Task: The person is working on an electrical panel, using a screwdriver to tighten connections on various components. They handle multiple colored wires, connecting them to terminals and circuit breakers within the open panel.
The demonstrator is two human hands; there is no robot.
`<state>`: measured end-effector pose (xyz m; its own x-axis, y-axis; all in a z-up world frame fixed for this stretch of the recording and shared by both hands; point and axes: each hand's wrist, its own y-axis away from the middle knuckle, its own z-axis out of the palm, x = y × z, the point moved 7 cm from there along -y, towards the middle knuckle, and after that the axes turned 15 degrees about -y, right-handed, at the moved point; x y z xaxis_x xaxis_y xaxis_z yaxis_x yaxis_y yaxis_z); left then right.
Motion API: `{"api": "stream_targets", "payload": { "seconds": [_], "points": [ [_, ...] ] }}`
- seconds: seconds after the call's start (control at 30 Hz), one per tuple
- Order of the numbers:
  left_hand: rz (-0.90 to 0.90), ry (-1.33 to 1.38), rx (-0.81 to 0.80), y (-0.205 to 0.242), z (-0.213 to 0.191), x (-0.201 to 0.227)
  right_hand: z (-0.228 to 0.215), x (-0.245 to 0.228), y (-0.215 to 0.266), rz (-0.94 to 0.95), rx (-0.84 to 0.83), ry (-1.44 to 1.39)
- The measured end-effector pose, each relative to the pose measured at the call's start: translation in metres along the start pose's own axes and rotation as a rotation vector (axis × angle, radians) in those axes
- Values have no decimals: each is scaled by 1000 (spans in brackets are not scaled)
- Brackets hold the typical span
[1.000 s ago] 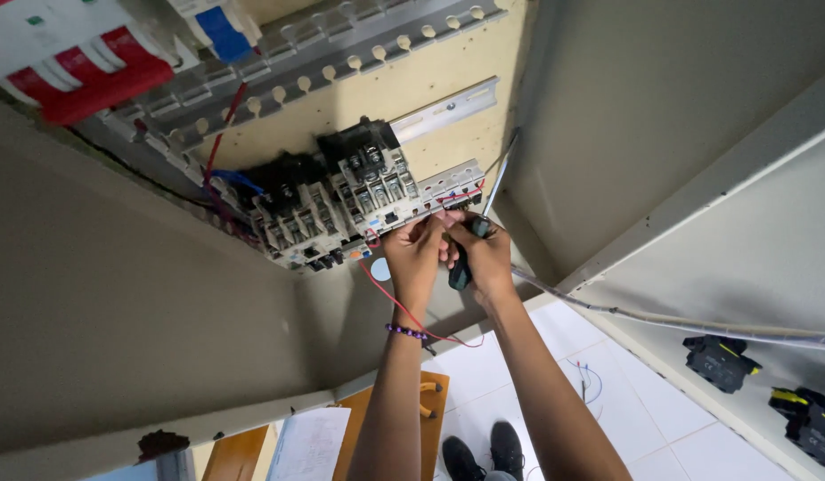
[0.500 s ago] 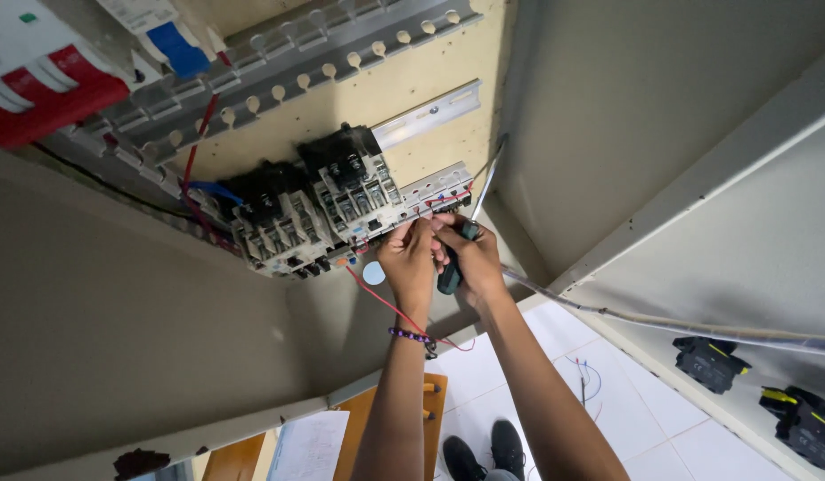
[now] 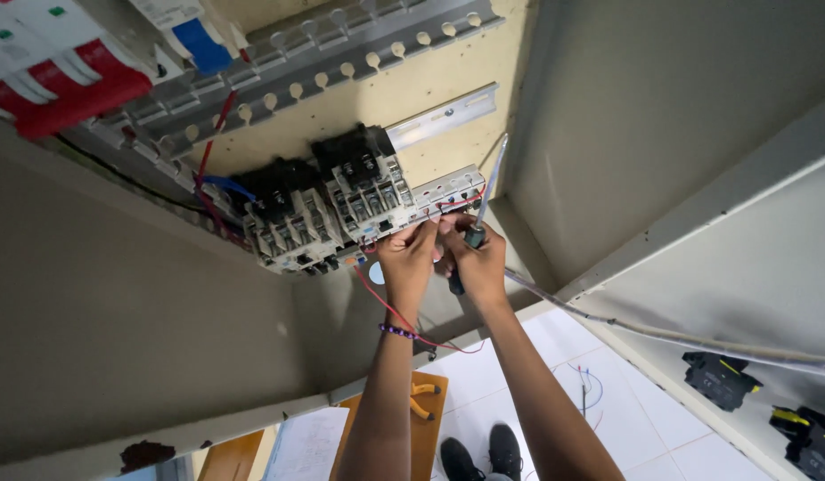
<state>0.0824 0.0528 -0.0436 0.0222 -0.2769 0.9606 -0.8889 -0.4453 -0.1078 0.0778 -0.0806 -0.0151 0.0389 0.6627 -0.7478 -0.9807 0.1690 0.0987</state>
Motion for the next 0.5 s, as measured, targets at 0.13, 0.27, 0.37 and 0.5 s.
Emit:
{"api": "stream_targets", "payload": {
  "seconds": [0.13, 0.27, 0.37, 0.5],
  "points": [
    [-29, 75, -3, -6, 12, -11, -23, -8, 22, 21, 60, 23],
    [-25, 86, 4, -8, 17, -14, -45, -12, 52, 120, 147, -49],
    [-25, 71, 11, -4, 15, -8, -58, -21, 70, 125, 164, -92],
    [-5, 88, 1, -5, 21, -10, -75, -20, 88, 142, 141, -158]
  ]
}}
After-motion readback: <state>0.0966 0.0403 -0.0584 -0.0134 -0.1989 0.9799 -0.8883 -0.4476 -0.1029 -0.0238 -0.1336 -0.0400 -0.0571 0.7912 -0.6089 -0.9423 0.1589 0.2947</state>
